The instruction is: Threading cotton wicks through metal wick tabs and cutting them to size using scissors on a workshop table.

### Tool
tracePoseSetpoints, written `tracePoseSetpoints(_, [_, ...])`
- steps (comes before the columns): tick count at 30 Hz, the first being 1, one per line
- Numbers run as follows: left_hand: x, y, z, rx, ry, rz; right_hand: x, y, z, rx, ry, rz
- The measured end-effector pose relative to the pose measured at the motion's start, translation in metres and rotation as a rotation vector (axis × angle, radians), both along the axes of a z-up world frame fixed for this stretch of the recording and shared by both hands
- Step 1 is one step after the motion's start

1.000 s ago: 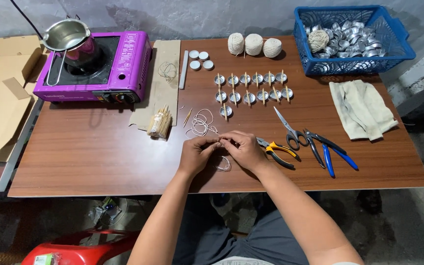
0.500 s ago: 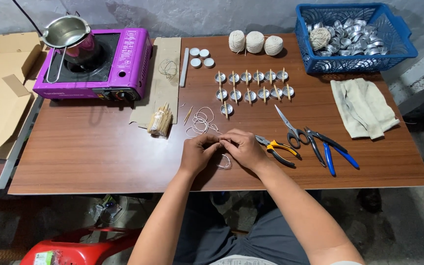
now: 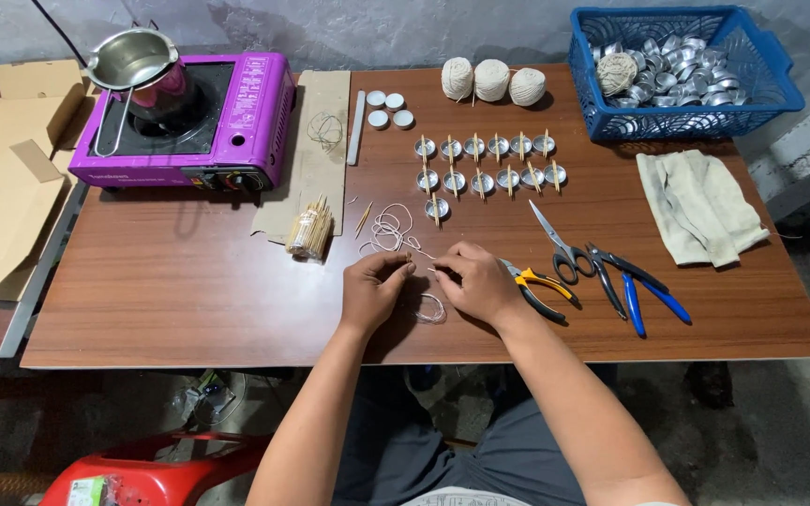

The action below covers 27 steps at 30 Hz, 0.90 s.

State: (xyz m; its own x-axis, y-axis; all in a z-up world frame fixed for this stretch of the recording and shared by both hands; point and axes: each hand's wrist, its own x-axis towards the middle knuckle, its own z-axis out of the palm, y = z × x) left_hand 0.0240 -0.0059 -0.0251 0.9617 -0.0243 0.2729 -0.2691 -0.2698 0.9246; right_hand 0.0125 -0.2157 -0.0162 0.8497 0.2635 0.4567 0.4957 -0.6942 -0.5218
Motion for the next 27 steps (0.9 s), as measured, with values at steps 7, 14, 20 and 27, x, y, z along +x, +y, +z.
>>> tracePoseSetpoints(7, [-0.001,-0.002,0.002,0.003,-0.027,0.003,0.014,-0.002,-0.03,-0.117,-0.029,-0.028])
tracePoseSetpoints(14, [-0.003,-0.008,0.004,-0.021,-0.012,-0.084,0.01,0.004,-0.016,0.21,-0.131,-0.015])
tracePoseSetpoints(20, [-0.006,-0.01,0.002,-0.039,0.027,-0.116,0.002,0.011,0.001,0.37,-0.131,-0.019])
tracePoseSetpoints(27, [-0.007,-0.011,0.005,-0.034,0.045,-0.124,-0.005,0.016,0.015,0.44,-0.146,-0.027])
